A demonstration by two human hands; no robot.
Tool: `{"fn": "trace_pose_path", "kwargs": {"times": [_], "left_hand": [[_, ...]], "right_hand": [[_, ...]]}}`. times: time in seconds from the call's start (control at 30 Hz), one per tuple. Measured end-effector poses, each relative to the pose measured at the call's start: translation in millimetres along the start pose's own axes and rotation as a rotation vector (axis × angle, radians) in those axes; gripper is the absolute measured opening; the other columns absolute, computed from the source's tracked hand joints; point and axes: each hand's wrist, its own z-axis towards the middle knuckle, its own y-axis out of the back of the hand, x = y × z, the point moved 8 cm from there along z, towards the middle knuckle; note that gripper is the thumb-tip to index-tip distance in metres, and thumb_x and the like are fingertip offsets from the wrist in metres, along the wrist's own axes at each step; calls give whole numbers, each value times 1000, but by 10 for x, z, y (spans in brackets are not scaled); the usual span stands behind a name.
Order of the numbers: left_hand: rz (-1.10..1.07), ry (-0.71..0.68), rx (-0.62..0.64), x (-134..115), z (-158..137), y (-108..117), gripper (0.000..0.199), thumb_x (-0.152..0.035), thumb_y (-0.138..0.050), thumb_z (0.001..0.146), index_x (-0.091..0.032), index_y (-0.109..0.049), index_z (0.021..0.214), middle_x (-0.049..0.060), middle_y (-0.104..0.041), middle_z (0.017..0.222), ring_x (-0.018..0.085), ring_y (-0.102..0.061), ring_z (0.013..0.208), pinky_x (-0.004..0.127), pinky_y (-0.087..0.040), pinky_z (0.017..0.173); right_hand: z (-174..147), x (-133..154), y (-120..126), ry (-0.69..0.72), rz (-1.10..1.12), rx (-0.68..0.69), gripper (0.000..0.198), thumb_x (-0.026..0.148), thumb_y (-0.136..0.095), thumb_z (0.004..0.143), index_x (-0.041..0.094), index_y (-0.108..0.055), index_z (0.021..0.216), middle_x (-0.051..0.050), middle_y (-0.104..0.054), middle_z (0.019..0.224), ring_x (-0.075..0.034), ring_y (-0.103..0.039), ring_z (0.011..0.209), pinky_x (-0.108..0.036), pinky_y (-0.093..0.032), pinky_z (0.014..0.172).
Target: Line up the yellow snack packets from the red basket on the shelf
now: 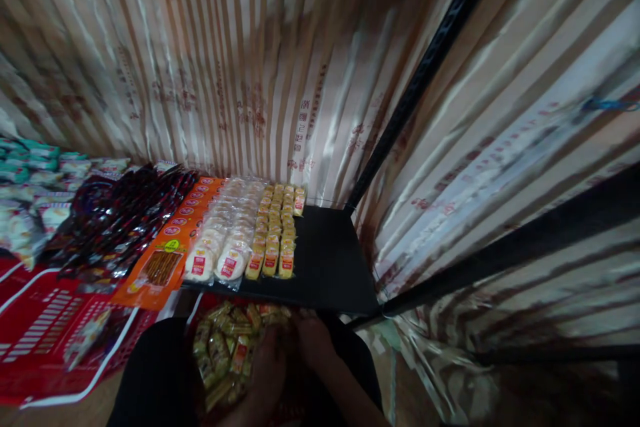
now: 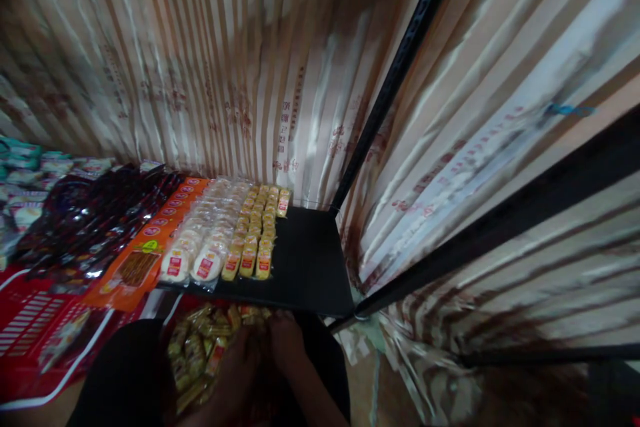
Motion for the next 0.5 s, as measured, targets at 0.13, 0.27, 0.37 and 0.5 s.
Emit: {"fn": "trace_pose_path", "kwargs": {"times": [0.13, 0.27, 0.37, 0.5], "left_hand": [[-52, -236, -134, -135, -201, 135, 35, -24, -36, 83, -15, -59, 108, 12, -62, 115, 23, -55, 111, 43, -41, 100], [-81, -398, -211, -464, -328, 251, 32, -24, -37, 85, -18, -61, 107, 11, -60, 118, 22, -54, 113, 44, -44, 99], [-113, -506, -208, -879, -340, 329, 34, -21, -37, 86, -18, -58, 113, 12, -55, 125, 20, -51, 117, 41, -42, 101], [-141, -564, -209, -1354, -191, 387, 37, -16, -37, 84, -18, -57, 114, 10, -53, 128, 19, -46, 121, 40, -36, 107]], "right_hand": [[-293, -7, 154, -17, 139, -27, 20, 24, -49, 83, 16, -66, 89, -11, -67, 94, -21, -60, 91, -26, -43, 79], [-442, -79, 402, -41, 322, -69, 18, 29, -52, 80, 17, -63, 73, -5, -65, 80, -15, -57, 74, -23, -41, 68], [-402, -131, 631, -10, 631, -121, 18, 33, -53, 78, 18, -61, 84, -1, -62, 75, -13, -55, 67, -22, -41, 63], [-186, -317, 894, -6, 966, -293, 37, 40, -58, 74, 18, -56, 104, 1, -61, 75, -13, -56, 66, -23, -45, 63]]}}
